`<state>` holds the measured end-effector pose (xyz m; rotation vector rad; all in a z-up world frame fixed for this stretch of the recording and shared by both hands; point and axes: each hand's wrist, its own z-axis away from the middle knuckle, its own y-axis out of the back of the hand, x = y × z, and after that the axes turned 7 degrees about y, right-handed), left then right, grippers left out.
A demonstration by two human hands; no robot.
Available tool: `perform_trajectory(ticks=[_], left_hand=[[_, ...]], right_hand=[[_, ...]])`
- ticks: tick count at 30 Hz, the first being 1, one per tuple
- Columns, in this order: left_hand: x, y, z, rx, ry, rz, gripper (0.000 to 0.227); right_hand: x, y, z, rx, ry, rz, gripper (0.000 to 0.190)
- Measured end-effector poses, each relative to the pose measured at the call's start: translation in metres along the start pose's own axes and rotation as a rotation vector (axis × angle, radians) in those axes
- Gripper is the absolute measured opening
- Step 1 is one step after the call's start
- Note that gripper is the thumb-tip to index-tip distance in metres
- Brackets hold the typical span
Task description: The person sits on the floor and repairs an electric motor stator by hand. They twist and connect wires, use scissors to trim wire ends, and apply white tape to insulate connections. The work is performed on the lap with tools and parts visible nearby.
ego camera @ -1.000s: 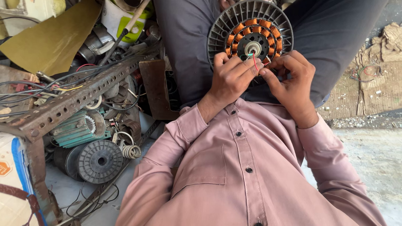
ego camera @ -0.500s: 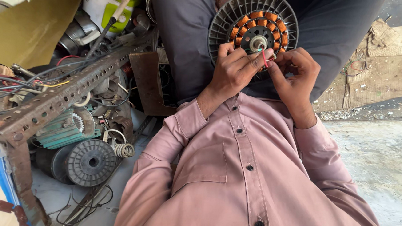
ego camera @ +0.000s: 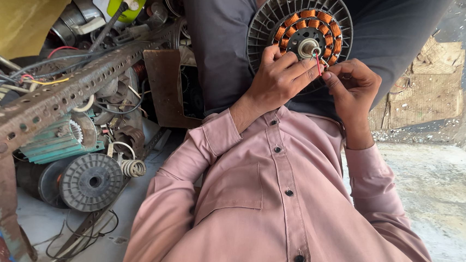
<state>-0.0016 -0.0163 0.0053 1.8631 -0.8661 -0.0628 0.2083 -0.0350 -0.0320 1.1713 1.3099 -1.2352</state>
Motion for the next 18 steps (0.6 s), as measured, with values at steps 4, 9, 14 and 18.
perform_trajectory(ticks=[4, 9, 14, 18], left_hand=[[0.002, 0.000, 0.000, -0.030, 0.030, 0.019, 0.020], [0.003, -0.002, 0.000, -0.021, 0.058, 0.084, 0.016], [0.000, -0.003, 0.000, -0.026, 0.047, 0.075, 0.018], [0.002, -0.005, 0.004, -0.041, 0.066, 0.088, 0.015]], right_hand=[[0.002, -0.001, 0.000, -0.013, 0.094, 0.025, 0.011], [-0.004, 0.003, -0.009, -0.104, 0.259, 0.235, 0.014], [-0.010, 0.006, -0.023, -0.155, 0.223, 0.205, 0.019], [-0.014, 0.012, -0.030, -0.246, 0.295, 0.285, 0.017]])
